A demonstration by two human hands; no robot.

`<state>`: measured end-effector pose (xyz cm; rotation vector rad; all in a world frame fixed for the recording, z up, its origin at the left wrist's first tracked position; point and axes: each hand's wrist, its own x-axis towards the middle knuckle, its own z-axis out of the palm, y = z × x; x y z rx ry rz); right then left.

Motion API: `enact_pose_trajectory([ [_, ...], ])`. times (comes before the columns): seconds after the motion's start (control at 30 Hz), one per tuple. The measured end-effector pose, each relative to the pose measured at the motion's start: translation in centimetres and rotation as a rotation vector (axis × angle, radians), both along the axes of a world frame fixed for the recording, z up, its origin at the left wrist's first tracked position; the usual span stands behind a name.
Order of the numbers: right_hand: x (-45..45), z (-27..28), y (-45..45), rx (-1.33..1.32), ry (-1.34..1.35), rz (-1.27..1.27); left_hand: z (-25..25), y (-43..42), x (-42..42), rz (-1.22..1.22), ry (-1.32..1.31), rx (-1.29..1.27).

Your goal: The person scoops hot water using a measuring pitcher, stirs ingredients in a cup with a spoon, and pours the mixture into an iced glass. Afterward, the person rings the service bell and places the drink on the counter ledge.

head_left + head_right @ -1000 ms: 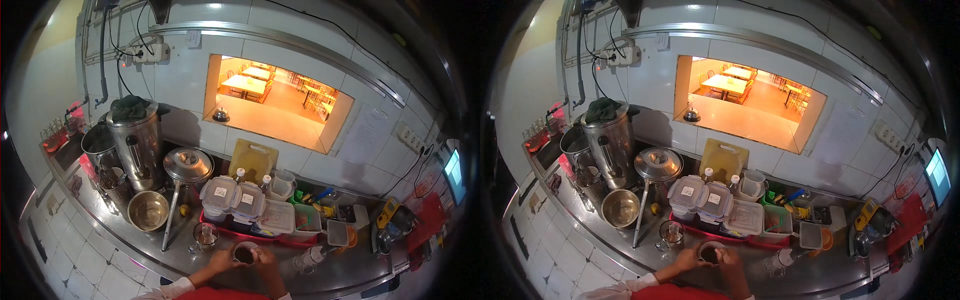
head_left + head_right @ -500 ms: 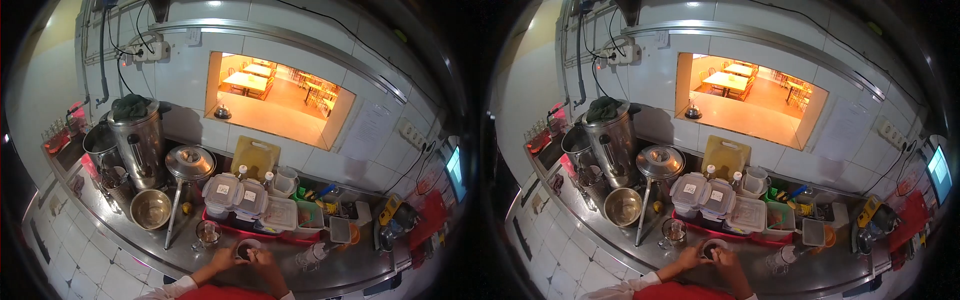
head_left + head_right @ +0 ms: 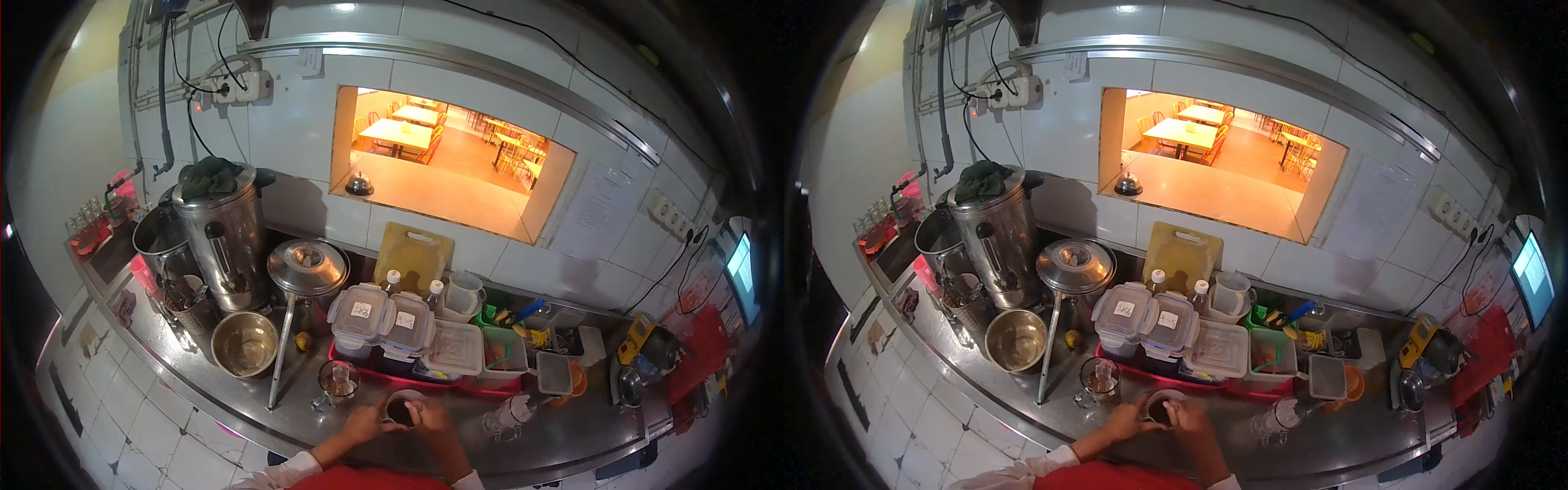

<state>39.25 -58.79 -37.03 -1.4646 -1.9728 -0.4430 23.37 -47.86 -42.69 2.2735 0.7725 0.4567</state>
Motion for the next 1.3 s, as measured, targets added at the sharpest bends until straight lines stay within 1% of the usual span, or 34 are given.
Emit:
enact_pose_trajectory([
  [0.03,0.2,0.0,0.0,0.042,-0.122,-0.091,0.4,-0.1,0.1,0.000,0.015,-0.013],
  [0.07,0.1,-0.1,-0.2,0.042,-0.120,-0.089,0.6,-0.1,0.1,-0.001,0.030,-0.028],
  [0.13,-0.4,0.4,-0.9,-0.084,-0.131,-0.113,0.6,-0.1,-0.1,-0.006,0.015,-0.046],
  [0.17,-0.5,0.4,-0.6,-0.087,-0.131,-0.117,0.5,-0.1,-0.1,-0.013,-0.001,-0.064],
  [0.23,-0.7,0.5,0.3,0.005,0.108,0.146,-0.3,0.0,0.1,-0.009,0.000,-0.041],
  [0.27,-0.5,0.3,0.3,0.006,0.111,0.142,-0.6,0.1,0.1,0.000,0.002,-0.016],
  [0.33,-0.2,0.3,0.5,0.059,0.041,0.036,0.4,-0.2,0.1,-0.006,0.011,-0.006],
  [0.37,-0.3,0.3,0.1,0.065,0.048,0.035,0.8,-0.2,0.0,-0.009,0.016,0.002],
  [0.43,-1.2,1.1,-1.1,-0.189,-0.105,-0.198,0.1,-0.1,0.0,-0.009,0.036,-0.015],
  [0.47,-1.3,0.9,-0.9,-0.188,-0.098,-0.203,-0.3,0.0,0.1,-0.006,0.047,-0.038],
  [0.5,-1.4,0.6,-0.6,-0.130,-0.027,-0.081,-0.5,0.1,0.1,-0.013,0.053,-0.037],
  [0.53,-1.4,0.5,-0.3,-0.071,0.042,0.041,-0.8,0.1,0.1,-0.011,0.002,-0.028],
  [0.57,-1.2,0.5,-0.1,-0.070,0.047,0.034,-1.0,0.2,0.1,-0.010,-0.050,-0.019],
  [0.67,-0.9,0.8,-0.1,0.007,0.138,0.080,-0.6,-0.1,0.2,0.012,-0.046,0.030],
  [0.73,-0.7,1.0,-0.8,-0.055,-0.020,-0.168,0.1,-0.1,0.3,0.008,-0.012,0.010],
  [0.77,-1.0,0.8,-1.0,-0.051,-0.013,-0.169,0.3,-0.1,0.2,0.003,0.017,-0.019],
  [0.83,-1.5,0.1,-1.4,-0.238,0.152,-0.173,-1.3,0.3,0.3,0.002,0.061,-0.007],
  [0.87,-1.6,-0.3,-1.1,-0.238,0.157,-0.177,-2.0,0.4,0.3,0.007,0.041,-0.013],
  [0.93,-1.6,-1.0,0.0,0.009,0.091,0.016,-1.9,0.4,0.5,0.007,0.020,-0.019],
  [1.0,-0.8,-0.8,0.2,-0.007,0.127,-0.024,-1.3,0.2,0.5,0.004,-0.058,0.020],
  [1.07,-0.3,-0.6,-0.1,-0.022,0.160,-0.056,-0.2,0.0,0.4,0.009,-0.046,0.024],
  [1.13,-0.1,-0.6,-0.7,-0.135,0.046,-0.239,0.2,-0.1,0.4,0.018,-0.035,0.029],
  [1.17,-0.3,-0.7,-0.7,-0.134,0.046,-0.238,0.2,-0.1,0.4,0.029,0.002,0.008],
  [1.23,-0.9,-1.0,-0.6,-0.006,0.049,-0.047,-0.5,-0.1,0.4,0.035,0.040,-0.016],
  [1.27,-1.0,-0.9,-0.3,-0.007,0.049,-0.050,-1.5,0.2,0.4,0.024,-0.008,0.021],
  [1.3,-1.1,-0.6,0.2,-0.007,0.058,-0.042,-1.4,0.3,0.5,0.014,-0.056,0.058],
])
